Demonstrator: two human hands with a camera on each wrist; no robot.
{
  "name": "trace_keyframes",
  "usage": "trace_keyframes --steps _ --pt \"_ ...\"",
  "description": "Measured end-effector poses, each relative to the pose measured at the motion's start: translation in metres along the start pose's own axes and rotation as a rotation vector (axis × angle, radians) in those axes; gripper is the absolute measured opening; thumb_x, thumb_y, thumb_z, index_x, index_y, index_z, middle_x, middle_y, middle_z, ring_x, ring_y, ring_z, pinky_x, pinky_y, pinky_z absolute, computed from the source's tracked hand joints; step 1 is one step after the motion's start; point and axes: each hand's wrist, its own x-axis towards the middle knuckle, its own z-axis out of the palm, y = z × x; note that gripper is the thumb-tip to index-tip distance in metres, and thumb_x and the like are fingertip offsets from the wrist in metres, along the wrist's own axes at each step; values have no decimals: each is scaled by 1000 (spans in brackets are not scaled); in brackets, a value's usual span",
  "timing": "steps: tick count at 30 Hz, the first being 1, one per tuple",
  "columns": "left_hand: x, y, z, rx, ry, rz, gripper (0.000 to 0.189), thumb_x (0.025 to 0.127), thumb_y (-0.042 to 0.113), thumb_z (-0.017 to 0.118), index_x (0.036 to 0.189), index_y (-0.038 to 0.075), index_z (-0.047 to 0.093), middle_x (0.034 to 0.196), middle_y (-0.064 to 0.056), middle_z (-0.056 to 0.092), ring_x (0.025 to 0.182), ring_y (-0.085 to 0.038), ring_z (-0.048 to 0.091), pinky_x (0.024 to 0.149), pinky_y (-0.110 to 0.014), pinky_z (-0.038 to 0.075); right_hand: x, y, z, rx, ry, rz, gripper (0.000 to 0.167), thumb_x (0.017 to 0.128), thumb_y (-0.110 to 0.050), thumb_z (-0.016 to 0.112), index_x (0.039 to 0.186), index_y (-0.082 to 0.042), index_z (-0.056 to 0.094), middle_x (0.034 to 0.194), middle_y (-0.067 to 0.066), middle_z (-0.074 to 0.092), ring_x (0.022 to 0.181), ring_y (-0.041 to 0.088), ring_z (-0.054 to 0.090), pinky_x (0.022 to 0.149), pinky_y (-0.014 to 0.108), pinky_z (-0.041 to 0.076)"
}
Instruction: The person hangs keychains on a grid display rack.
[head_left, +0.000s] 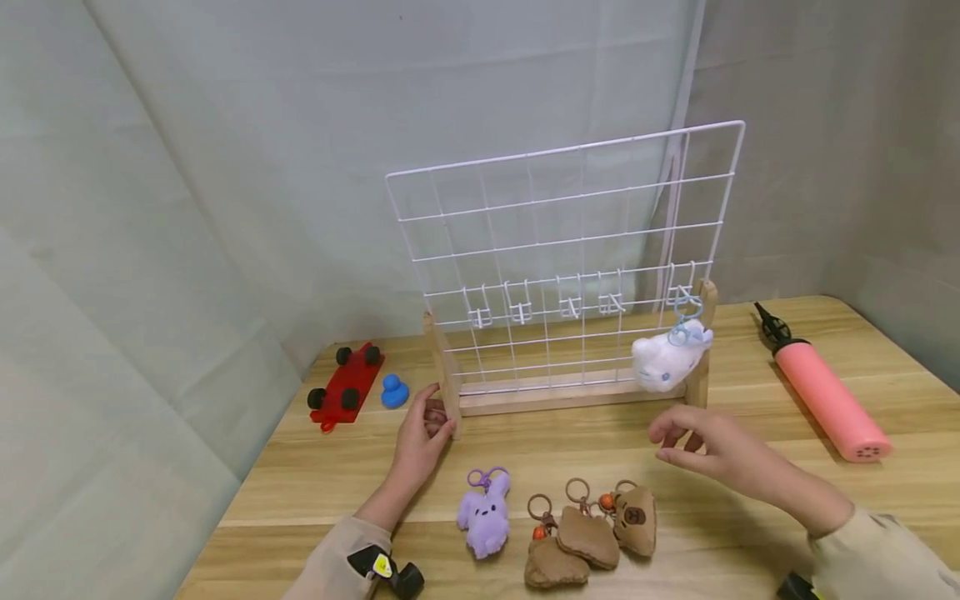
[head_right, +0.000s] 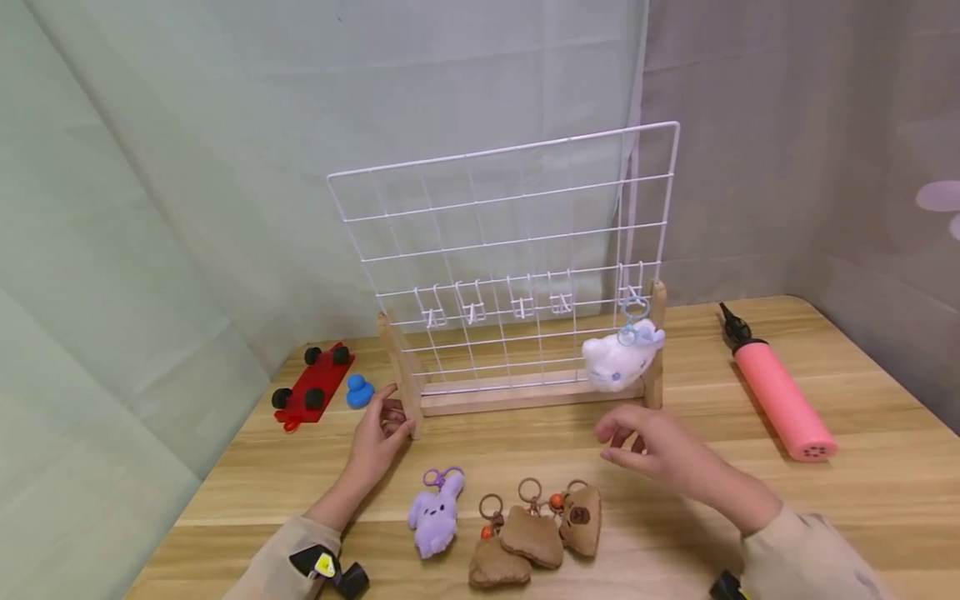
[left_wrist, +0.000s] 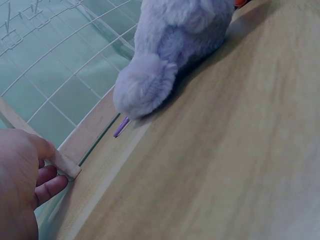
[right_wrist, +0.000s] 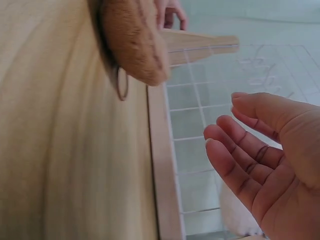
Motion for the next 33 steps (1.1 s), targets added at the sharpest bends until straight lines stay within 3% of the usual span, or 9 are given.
trace_keyframes --steps 5,10,12,17,23,33 --pt "0 0 -1 4 -3 -24 58 86 -5 65 138 1 40 111 -22 60 91 -28 59 73 -17 52 3 4 9 37 -53 15 14 86 -6 68 99 -6 64 89 4 68 81 -6 57 61 20 52" --pt "-3 28 -6 31 -16 -51 55 86 -9 63 136 -6 39 110 -26 58 91 -34 59 74 -20 54 6 6 17 65 -118 58 16 86 -8 69 101 -5 65 91 5 67 81 -2 58 63 21 53" --pt "-3 29 -6 36 -18 -51 55 86 -9 62 136 -6 39 109 -26 58 91 -34 59 73 -20 54 7 7 20 62 -138 74 17 86 -11 69 102 -6 65 91 4 68 80 -1 59 64 21 54" --pt "0 2 0 14 -2 -20 58 86 -5 65 138 1 40 110 -22 60 90 -27 59 72 -18 53 9 9 28 66 -185 99 19 85 -14 70 102 -7 65 90 0 67 79 -1 59 65 20 53" --pt "0 -2 1 8 4 19 56 86 -4 66 137 2 41 108 -21 61 87 -23 59 71 -17 53 10 10 33 77 -246 90 18 83 -7 70 100 -7 65 90 -1 67 79 0 59 68 21 54" --pt "0 -1 1 21 5 5 57 86 -5 65 137 1 41 108 -20 61 87 -24 59 71 -16 53 9 11 37 43 -304 40 20 80 -12 74 99 -14 67 90 -6 63 75 -3 53 63 18 50"
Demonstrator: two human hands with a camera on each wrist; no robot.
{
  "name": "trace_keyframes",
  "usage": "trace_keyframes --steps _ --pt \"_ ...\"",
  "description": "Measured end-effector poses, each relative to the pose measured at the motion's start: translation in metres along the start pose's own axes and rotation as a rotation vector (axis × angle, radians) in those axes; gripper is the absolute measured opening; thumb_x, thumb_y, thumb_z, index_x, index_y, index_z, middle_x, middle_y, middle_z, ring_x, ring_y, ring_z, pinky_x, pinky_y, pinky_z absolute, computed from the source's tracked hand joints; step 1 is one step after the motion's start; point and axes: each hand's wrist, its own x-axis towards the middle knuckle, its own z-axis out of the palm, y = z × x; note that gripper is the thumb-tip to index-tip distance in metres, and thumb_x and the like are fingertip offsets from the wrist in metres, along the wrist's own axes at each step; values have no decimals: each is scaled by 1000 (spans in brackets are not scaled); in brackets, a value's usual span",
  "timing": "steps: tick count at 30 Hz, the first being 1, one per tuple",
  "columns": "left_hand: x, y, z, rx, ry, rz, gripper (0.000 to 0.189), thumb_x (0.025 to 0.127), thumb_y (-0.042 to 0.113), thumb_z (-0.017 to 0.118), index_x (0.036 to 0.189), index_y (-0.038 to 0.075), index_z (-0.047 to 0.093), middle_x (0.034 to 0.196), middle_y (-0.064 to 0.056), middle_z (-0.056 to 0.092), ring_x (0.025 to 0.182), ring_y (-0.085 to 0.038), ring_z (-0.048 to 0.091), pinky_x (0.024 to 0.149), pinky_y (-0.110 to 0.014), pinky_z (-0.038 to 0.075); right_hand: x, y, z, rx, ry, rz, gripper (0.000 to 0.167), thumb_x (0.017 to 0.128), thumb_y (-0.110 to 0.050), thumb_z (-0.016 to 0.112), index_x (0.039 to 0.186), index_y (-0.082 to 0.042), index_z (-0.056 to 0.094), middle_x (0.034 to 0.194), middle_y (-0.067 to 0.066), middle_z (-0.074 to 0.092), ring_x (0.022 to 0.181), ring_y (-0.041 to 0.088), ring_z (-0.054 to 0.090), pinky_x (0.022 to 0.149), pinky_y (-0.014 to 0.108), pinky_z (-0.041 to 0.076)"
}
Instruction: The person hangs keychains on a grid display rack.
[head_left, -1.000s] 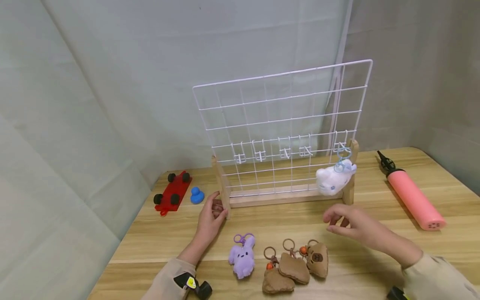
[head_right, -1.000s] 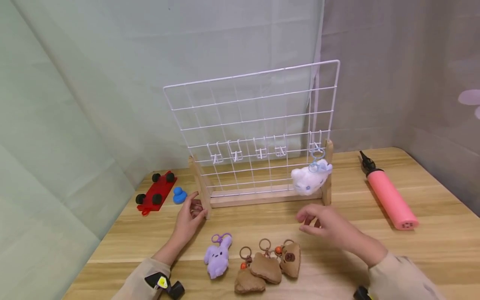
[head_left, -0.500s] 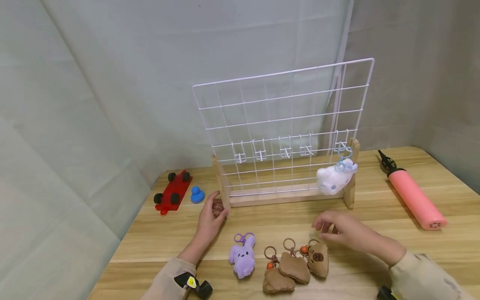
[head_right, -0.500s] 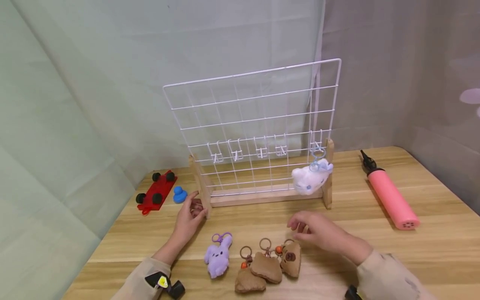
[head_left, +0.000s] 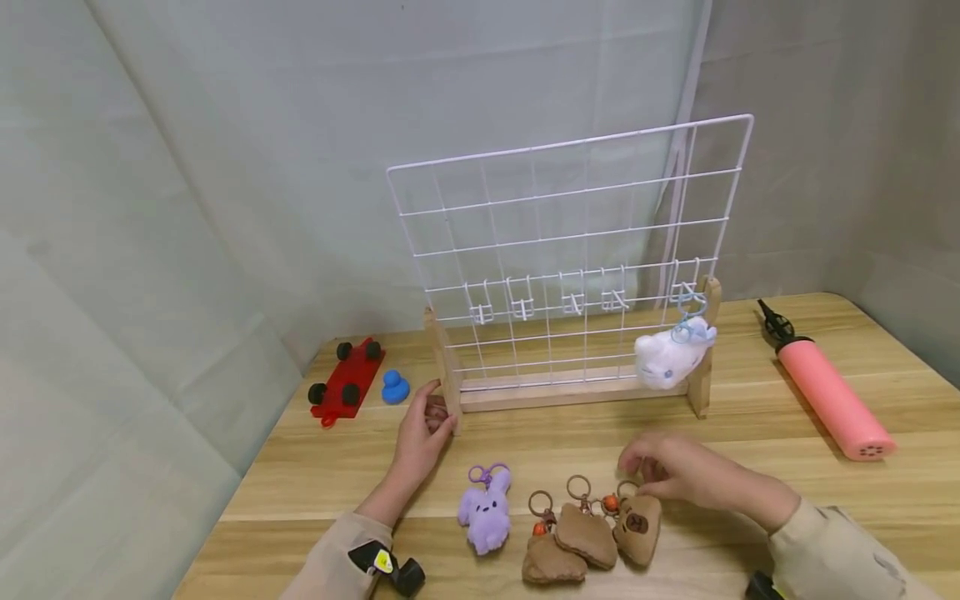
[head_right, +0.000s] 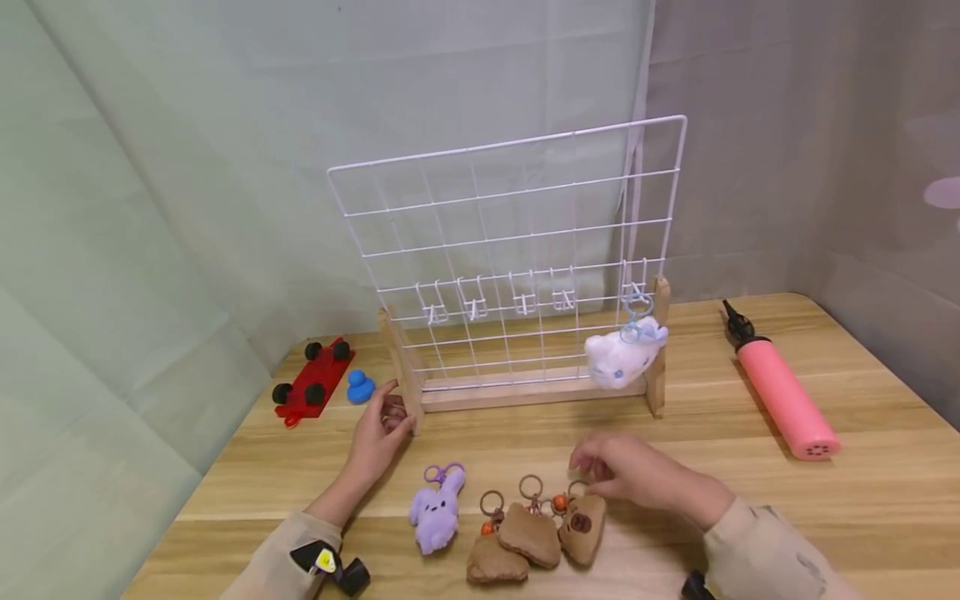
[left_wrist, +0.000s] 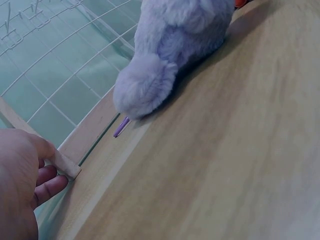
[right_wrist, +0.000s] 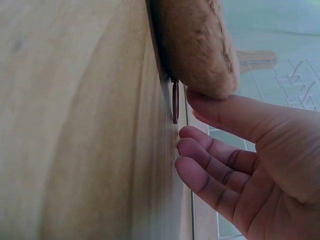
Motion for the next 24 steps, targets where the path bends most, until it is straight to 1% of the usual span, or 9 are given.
trace_keyframes --steps 2,8,11,17,21,24 --pt "0 1 0 1 2 -4 58 85 -5 66 137 2 41 108 -20 61 87 -24 59 71 -15 52 -1 1 0 1 -8 -12 21 80 -11 74 100 -15 68 91 -6 62 75 -4 52 62 17 49" --pt "0 1 0 -10 -6 -9 58 86 -5 65 137 2 40 109 -20 60 88 -24 58 72 -16 52 -3 3 2 -17 4 -93 24 79 -8 74 101 -15 70 92 -5 59 72 -6 49 59 15 46" --pt "0 0 -1 -22 -8 -16 58 86 -4 65 138 2 40 110 -21 60 89 -26 59 73 -16 52 -3 3 3 -23 7 -107 25 79 -7 74 102 -16 70 91 -6 58 72 -7 49 59 14 46" --pt "1 1 -1 -32 -8 -24 57 86 -4 65 138 2 41 110 -21 60 91 -27 59 73 -16 52 -3 5 7 -8 11 -96 25 78 -5 74 100 -15 70 91 -6 57 74 -6 49 60 15 47" --pt "0 3 -1 -9 -10 -33 57 87 -4 65 138 1 40 110 -21 60 90 -26 59 73 -15 52 -3 6 8 7 6 -57 25 77 -5 74 99 -15 68 92 -6 58 75 -5 50 63 16 48" --pt "0 2 0 2 -12 -35 57 87 -4 64 138 1 40 110 -21 60 90 -26 59 73 -15 52 -3 6 8 8 9 -58 25 76 -4 74 97 -16 66 92 -6 58 76 -5 50 63 16 48"
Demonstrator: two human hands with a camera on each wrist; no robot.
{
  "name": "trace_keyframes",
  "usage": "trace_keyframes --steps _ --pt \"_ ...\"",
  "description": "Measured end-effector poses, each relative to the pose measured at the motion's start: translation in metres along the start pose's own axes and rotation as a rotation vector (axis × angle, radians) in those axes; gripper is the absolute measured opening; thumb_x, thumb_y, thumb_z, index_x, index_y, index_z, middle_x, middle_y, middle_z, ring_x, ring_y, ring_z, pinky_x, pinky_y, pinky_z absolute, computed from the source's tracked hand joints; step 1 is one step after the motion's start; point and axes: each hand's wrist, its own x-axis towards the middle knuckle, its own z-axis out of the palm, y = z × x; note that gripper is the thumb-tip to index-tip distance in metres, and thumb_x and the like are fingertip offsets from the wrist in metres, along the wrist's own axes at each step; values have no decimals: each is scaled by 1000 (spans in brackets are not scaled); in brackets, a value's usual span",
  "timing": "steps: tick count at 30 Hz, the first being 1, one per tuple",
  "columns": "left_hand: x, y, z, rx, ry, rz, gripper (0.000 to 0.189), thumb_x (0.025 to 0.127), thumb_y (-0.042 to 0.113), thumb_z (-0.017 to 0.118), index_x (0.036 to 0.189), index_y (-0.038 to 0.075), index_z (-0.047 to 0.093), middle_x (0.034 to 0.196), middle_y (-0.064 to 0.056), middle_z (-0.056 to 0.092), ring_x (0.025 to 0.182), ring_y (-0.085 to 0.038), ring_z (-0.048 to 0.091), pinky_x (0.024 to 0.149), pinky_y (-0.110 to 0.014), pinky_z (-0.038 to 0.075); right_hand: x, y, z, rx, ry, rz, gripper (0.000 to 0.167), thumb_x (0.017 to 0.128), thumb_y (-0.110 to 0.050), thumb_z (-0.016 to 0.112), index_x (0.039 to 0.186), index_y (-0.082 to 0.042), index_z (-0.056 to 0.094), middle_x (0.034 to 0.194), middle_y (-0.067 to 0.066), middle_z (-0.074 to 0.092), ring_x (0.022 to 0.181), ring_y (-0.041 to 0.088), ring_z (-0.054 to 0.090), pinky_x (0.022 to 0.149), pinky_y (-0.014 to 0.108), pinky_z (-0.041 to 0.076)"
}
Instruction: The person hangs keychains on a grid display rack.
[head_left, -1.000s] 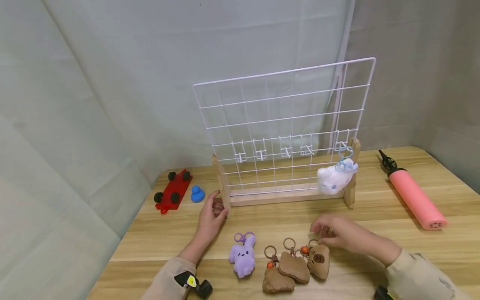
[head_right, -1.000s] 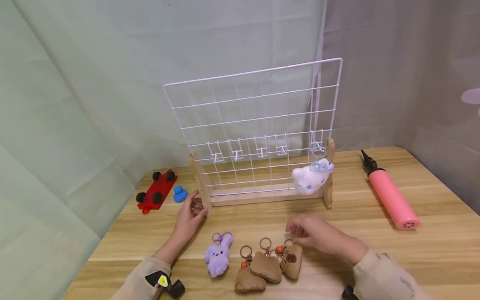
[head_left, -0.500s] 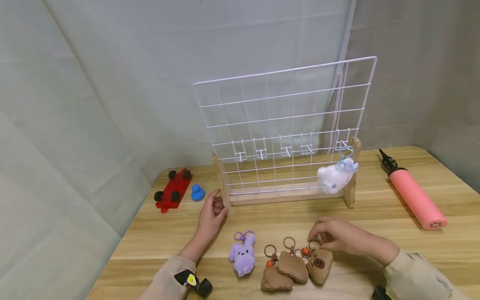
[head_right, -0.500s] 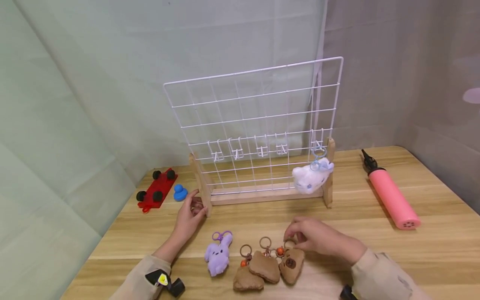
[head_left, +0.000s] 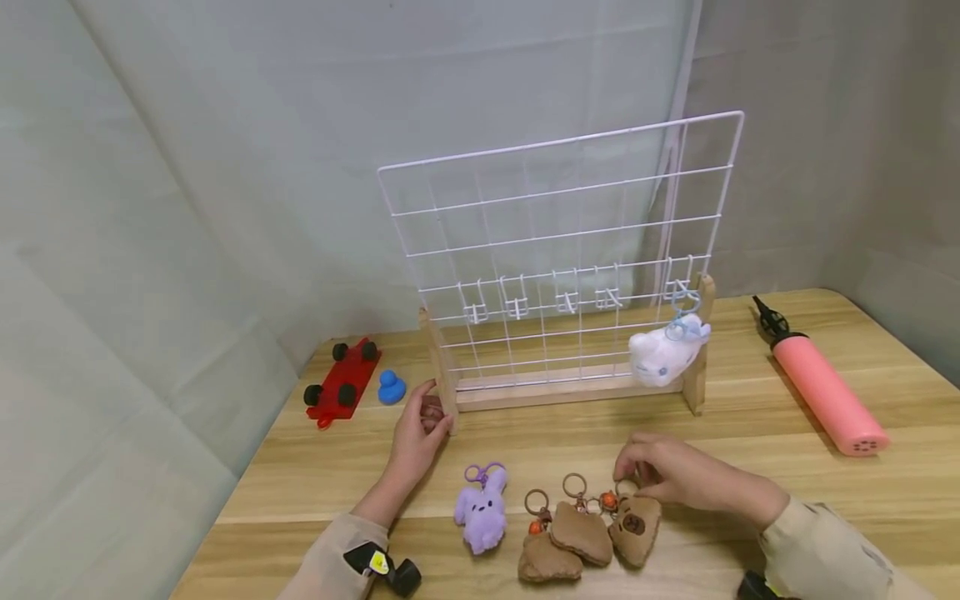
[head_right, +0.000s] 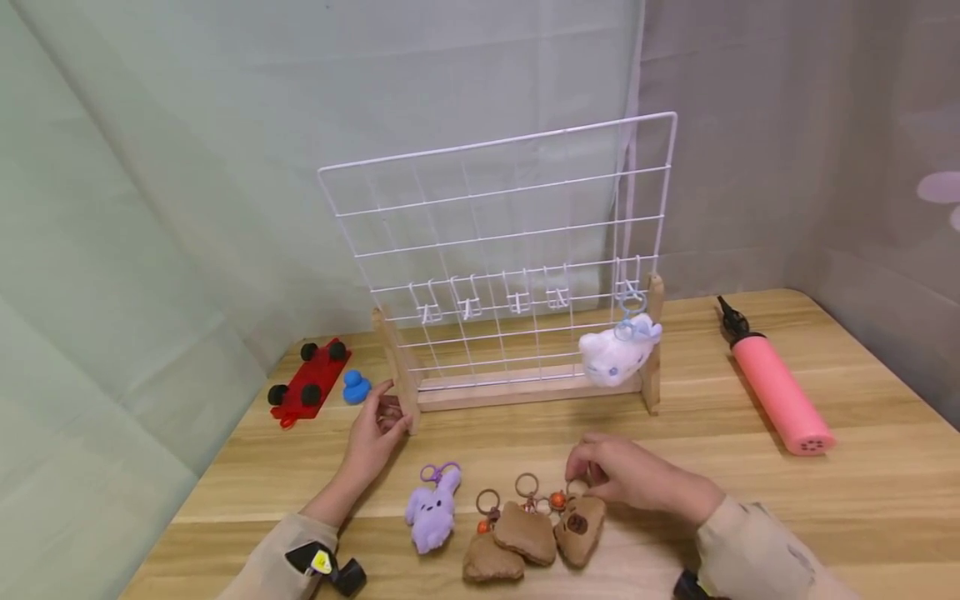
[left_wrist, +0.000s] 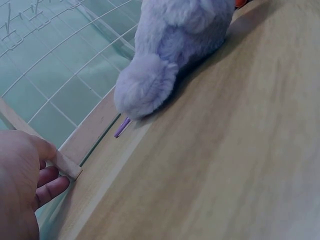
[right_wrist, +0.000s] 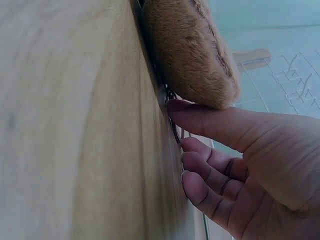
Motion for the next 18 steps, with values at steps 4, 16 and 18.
trace_keyframes --steps 4,16,18 --pt "0 -1 0 4 1 -2 57 87 -3 65 138 1 40 110 -21 60 90 -27 59 73 -15 52 1 0 0 6 5 -6 26 76 -5 75 96 -17 63 89 -7 58 75 -4 49 63 16 48" --pt "0 0 -1 24 1 16 58 87 -4 65 138 1 39 110 -21 60 91 -27 60 74 -15 53 2 -3 -6 149 -51 152 19 81 -7 72 96 -13 61 82 -8 61 74 -3 53 65 20 51" --pt "0 0 0 21 -1 12 58 87 -4 65 138 0 39 110 -21 60 91 -27 60 74 -15 53 2 -3 -7 146 -48 153 18 82 -9 72 96 -13 62 81 -8 62 74 -3 54 65 20 52"
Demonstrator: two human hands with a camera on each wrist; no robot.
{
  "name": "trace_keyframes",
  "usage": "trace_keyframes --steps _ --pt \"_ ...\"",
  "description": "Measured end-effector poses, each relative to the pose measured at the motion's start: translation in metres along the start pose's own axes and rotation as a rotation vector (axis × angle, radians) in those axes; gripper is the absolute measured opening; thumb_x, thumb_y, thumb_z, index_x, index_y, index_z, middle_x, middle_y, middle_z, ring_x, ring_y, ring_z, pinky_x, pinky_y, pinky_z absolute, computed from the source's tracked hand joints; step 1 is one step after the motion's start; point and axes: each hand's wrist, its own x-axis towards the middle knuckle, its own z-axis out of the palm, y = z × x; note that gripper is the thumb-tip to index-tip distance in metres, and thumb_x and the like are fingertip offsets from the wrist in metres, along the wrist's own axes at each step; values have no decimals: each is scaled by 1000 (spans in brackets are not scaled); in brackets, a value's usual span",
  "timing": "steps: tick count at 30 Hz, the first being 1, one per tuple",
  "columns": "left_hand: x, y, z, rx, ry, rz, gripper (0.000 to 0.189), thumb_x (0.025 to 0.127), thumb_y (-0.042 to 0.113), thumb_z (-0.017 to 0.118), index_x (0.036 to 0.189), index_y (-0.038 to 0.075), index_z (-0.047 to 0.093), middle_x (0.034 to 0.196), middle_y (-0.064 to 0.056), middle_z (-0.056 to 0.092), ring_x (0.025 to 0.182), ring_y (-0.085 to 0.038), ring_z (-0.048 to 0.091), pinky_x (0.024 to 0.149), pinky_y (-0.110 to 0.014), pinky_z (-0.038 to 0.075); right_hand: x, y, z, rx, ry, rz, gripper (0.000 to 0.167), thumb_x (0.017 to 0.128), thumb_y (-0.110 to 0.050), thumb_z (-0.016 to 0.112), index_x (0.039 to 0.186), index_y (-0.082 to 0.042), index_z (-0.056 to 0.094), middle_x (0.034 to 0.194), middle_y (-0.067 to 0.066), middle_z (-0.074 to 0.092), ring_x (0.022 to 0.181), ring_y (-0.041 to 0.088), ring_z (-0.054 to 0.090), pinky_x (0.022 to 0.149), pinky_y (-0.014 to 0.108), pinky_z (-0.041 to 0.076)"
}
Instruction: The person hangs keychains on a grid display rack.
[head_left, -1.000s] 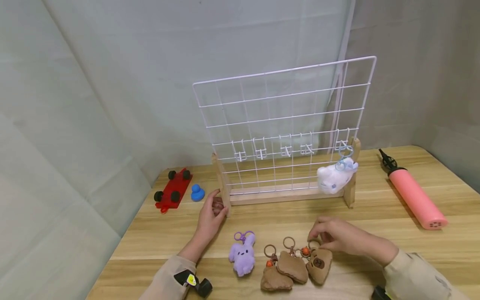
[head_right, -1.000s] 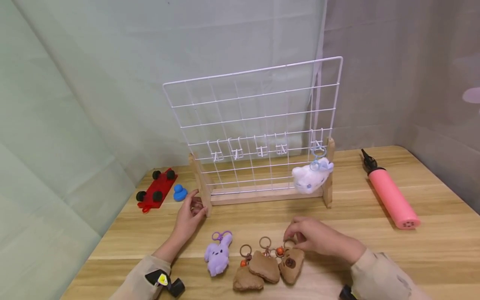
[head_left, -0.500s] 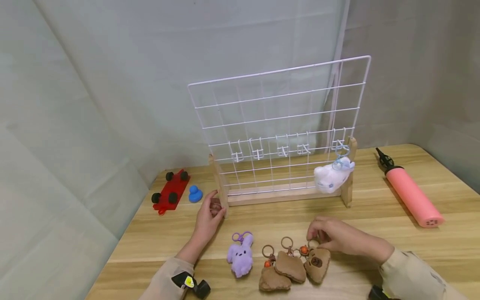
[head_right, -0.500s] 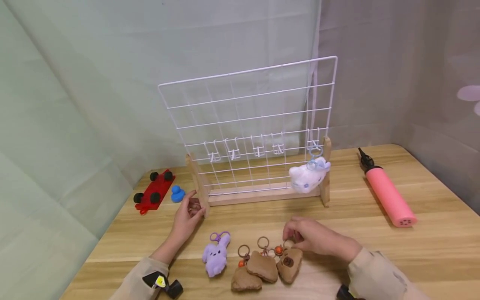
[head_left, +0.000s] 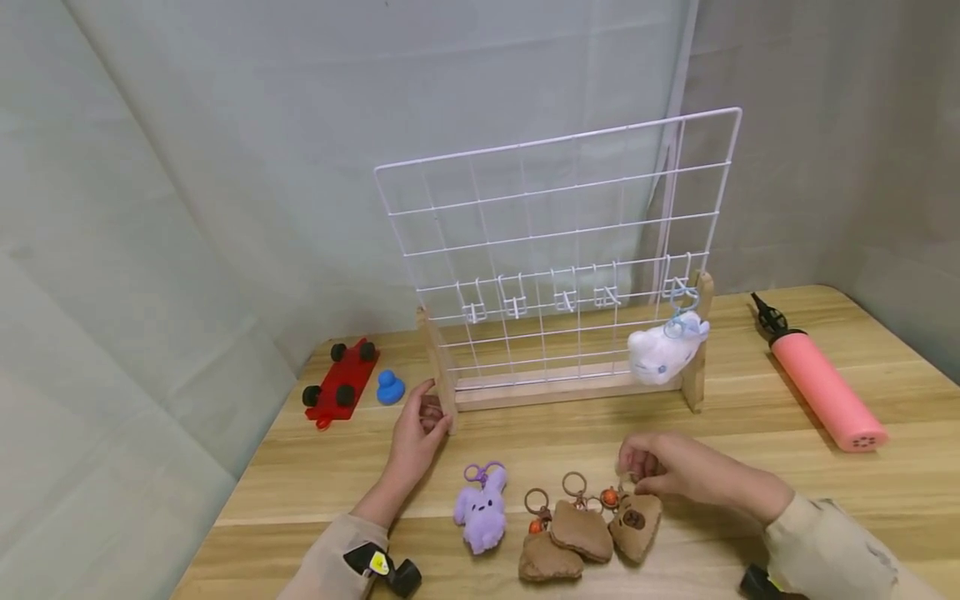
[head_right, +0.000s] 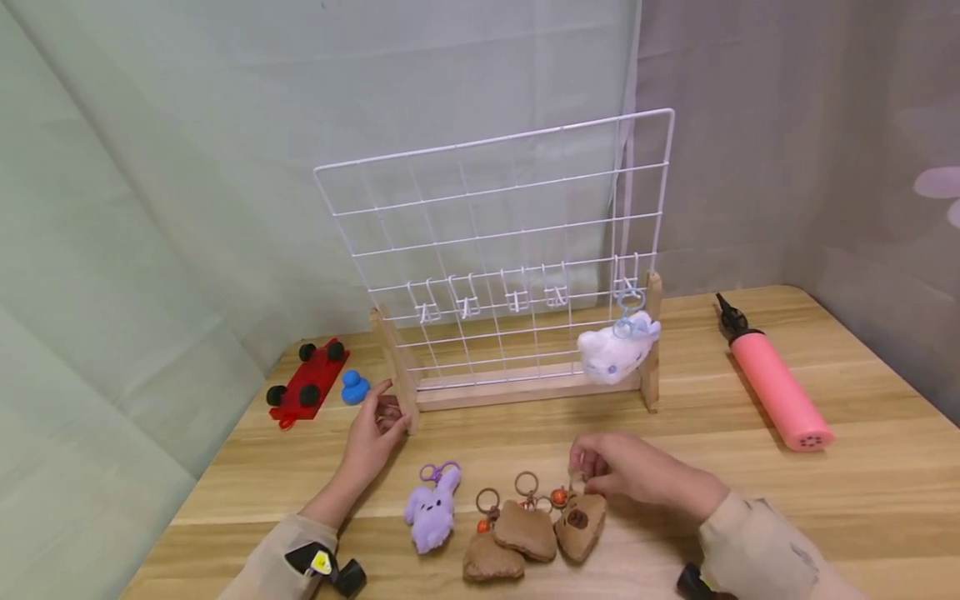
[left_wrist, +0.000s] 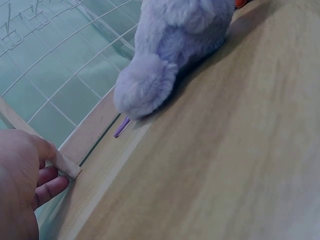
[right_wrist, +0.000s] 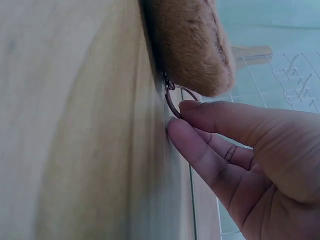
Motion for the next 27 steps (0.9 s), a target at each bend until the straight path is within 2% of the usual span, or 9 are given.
trace_keyframes --steps 4,11,19,24,27 --pt "0 0 1 -11 -4 -18 57 87 -4 65 138 0 40 111 -21 60 91 -27 60 75 -15 53 -2 -2 -3 15 1 -8 11 84 -10 70 92 -12 62 79 -8 64 72 -4 55 62 20 52" --pt "0 0 1 -17 -8 -20 57 87 -3 65 138 1 40 111 -21 60 90 -27 60 73 -16 53 -5 -7 -7 120 -28 27 4 90 -5 61 92 -9 62 77 -2 66 66 -1 59 55 21 54" --pt "0 0 1 -17 6 -9 59 85 -4 66 138 2 40 109 -20 60 88 -24 59 72 -14 52 -7 -13 -12 71 -32 -10 4 92 -7 59 92 -9 63 76 -3 65 64 -2 57 54 22 53" --pt "0 -1 0 -15 5 -3 59 85 -4 66 138 2 40 109 -20 60 88 -25 59 72 -14 52 -8 -19 -16 82 -32 -24 4 93 -7 59 93 -7 63 77 -2 66 64 -2 58 54 22 54" --pt "0 0 0 -20 1 -6 59 86 -3 66 138 3 40 110 -20 60 88 -25 59 72 -13 52 -9 -22 -19 66 -18 -61 4 93 -6 59 92 -6 63 77 -1 66 63 -3 58 54 21 53"
